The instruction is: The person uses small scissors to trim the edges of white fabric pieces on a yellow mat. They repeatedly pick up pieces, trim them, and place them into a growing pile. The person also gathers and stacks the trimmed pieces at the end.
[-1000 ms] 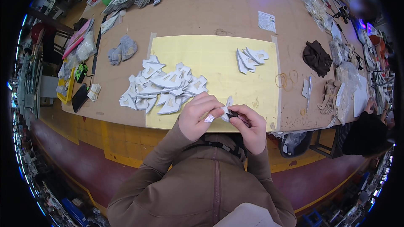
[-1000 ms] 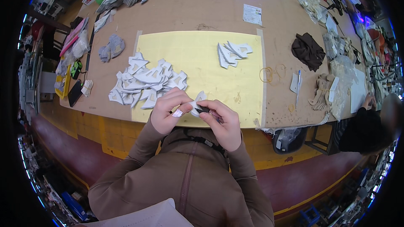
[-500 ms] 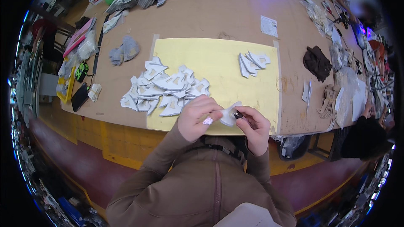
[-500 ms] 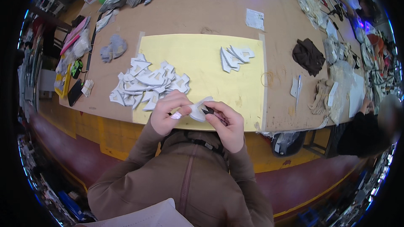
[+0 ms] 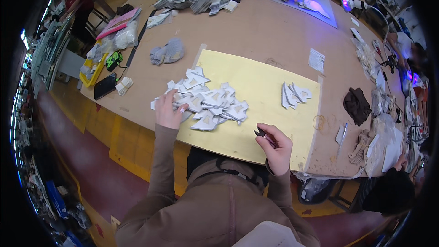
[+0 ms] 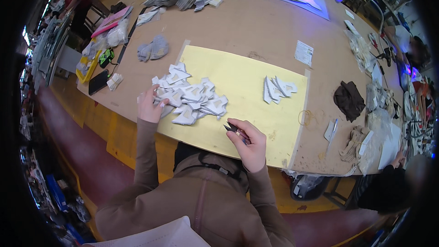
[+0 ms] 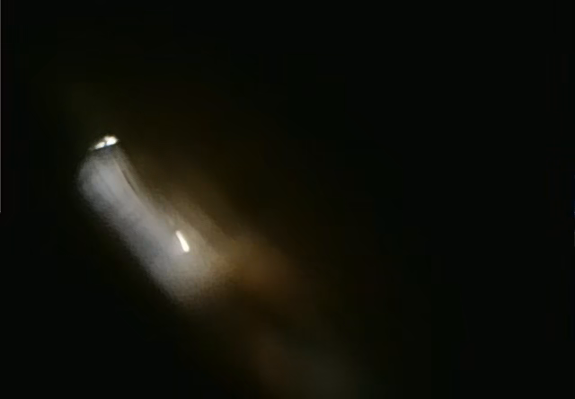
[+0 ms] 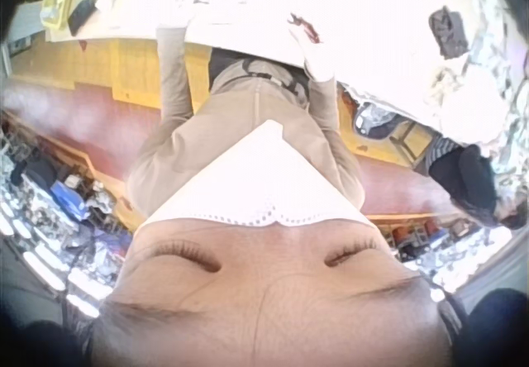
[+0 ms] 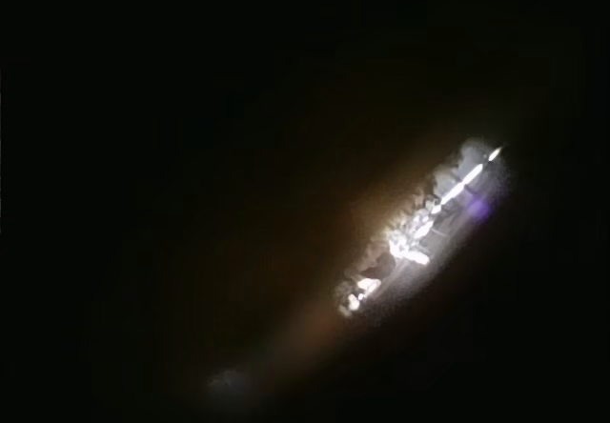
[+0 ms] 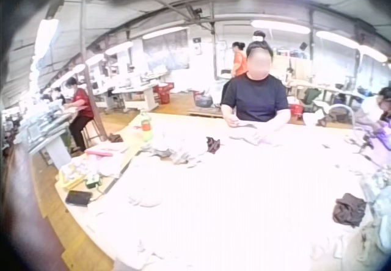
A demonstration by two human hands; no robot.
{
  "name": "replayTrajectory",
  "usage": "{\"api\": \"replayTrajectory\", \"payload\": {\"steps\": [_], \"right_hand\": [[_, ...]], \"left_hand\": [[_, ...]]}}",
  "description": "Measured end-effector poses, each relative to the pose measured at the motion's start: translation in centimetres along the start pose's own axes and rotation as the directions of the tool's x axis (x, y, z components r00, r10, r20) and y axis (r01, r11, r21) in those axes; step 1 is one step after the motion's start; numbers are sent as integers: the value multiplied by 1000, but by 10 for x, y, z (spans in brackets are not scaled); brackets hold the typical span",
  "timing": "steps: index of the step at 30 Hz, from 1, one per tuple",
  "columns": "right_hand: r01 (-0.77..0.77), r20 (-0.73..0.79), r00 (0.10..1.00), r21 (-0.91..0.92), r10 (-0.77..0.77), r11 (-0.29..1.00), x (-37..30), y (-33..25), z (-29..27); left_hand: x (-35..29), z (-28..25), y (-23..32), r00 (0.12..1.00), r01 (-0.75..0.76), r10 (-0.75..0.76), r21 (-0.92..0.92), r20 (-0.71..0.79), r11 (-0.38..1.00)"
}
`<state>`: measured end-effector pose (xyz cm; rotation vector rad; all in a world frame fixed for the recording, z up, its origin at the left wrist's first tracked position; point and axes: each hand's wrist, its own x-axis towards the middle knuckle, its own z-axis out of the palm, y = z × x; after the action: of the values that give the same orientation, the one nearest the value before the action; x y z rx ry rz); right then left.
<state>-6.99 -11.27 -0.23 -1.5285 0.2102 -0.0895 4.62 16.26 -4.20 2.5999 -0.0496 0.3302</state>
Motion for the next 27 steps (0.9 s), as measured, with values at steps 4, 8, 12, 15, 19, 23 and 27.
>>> {"api": "replayTrajectory", "payload": {"steps": [4, 8, 12, 15, 19, 23, 27], "right_hand": [[154, 3, 987, -307, -161, 939, 4, -4, -9], [312, 50, 947, -375, -317, 873, 7, -1, -16], [436, 106, 890, -481, -443, 761, 4, 5, -33], [386, 129, 917, -523, -377, 760, -2, 5, -46], [391, 117, 913, -527, -392, 754, -3, 12, -53], [368, 129, 924, -563, -361, 740, -1, 9, -57], [314, 103, 946, -535, -309, 784, 2, 4, -56]], "left_hand": [[-15, -14, 55, 976, -208, 174, -329, -131, 921], [-38, -6, 118, 853, 72, 333, -723, 402, 687], [-44, 27, 132, 755, 210, 377, -743, 537, 636], [-40, 36, 141, 737, 121, 431, -729, 521, 674], [-38, 52, 140, 683, 227, 420, -720, 598, 656], [-34, 58, 140, 675, 273, 434, -748, 597, 604], [-27, 61, 138, 689, 227, 482, -793, 541, 566]]}}
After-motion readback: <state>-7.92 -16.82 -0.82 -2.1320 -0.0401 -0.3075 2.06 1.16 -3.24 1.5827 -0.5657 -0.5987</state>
